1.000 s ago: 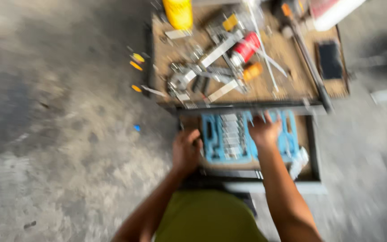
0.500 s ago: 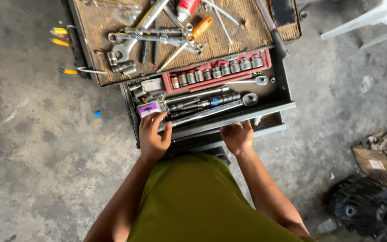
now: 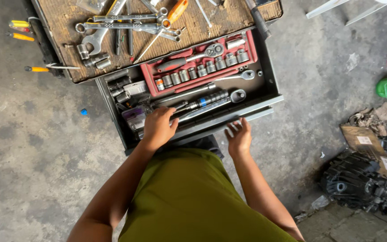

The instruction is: The person stands at a cluttered tool cart in a workshop, opens a drawer containing a red socket organizer, and places sockets, wrenches, a ratchet and extension bars from the cart top into the organizer slots one at a time. They then open another drawer with a blue socket case and continue placing sockets and a wrench into it.

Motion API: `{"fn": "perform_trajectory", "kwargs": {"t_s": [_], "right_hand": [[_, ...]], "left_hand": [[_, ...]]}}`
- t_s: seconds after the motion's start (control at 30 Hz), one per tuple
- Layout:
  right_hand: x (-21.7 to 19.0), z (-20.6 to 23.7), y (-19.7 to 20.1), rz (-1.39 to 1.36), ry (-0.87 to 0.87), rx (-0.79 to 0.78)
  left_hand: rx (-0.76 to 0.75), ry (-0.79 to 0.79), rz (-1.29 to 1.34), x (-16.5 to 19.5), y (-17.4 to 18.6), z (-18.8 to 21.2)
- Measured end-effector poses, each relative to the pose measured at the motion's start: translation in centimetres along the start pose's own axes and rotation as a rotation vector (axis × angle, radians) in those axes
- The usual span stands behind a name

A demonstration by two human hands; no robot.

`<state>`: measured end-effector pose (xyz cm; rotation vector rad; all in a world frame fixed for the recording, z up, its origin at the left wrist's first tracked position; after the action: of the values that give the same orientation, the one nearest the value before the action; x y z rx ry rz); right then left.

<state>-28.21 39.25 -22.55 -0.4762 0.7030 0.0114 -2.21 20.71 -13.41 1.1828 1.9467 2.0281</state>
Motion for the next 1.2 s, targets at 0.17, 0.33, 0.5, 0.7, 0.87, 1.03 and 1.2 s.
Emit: {"fn": "perform_trajectory", "kwargs": {"t_s": [0.17, 0.33, 0.5, 0.7, 0.87, 1.03, 1.2], "right_hand": [[-9.5, 1.8, -7.3, 0.601, 0.84, -0.246], [-12.0, -0.2, -17.7, 1.66, 1.252, -0.344], [-11.2, -3.7, -20.8, 1.891, 1.053, -0.534], [-11.5, -1.8, -20.2, 1.877, 1.012, -0.711], [-15.7, 3.8, -21.2, 1.67, 1.029, -0.743], [-21.0, 7.7, -20.1, 1.42, 1.025, -0.709], [-28.1, 9.5, -14.0, 0.969, 1.087, -0.677]], "left_hand": [[-0.006, -0.01, 0.033, 0.6, 0.5, 1.4], [0.037, -0.095, 0.004, 3.2, 1.6, 3.4], [-0.036, -0.077, -0.077, 2.6, 2.8, 4.5], [0.006, 0.059, -0.12, -0.6, 6.0, 6.0], [-0.048, 0.108, -0.183, -1.3, 5.5, 5.3], [-0.024, 0.058, -0.162, -1.0, 4.5, 3.7], [0.077, 0.034, -0.175, -2.1, 4.7, 1.4]]}}
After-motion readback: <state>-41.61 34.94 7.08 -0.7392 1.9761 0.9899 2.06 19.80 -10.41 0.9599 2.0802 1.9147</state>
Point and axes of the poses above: each hand's wrist, its own z-axis away from the middle knuckle, its own y-axis out of the back of the hand, x = y × z, the point moved 10 cm from there along -z, towards the middle knuckle, and after that the axes turned 11 degrees about -z, right-handed, at the moved point
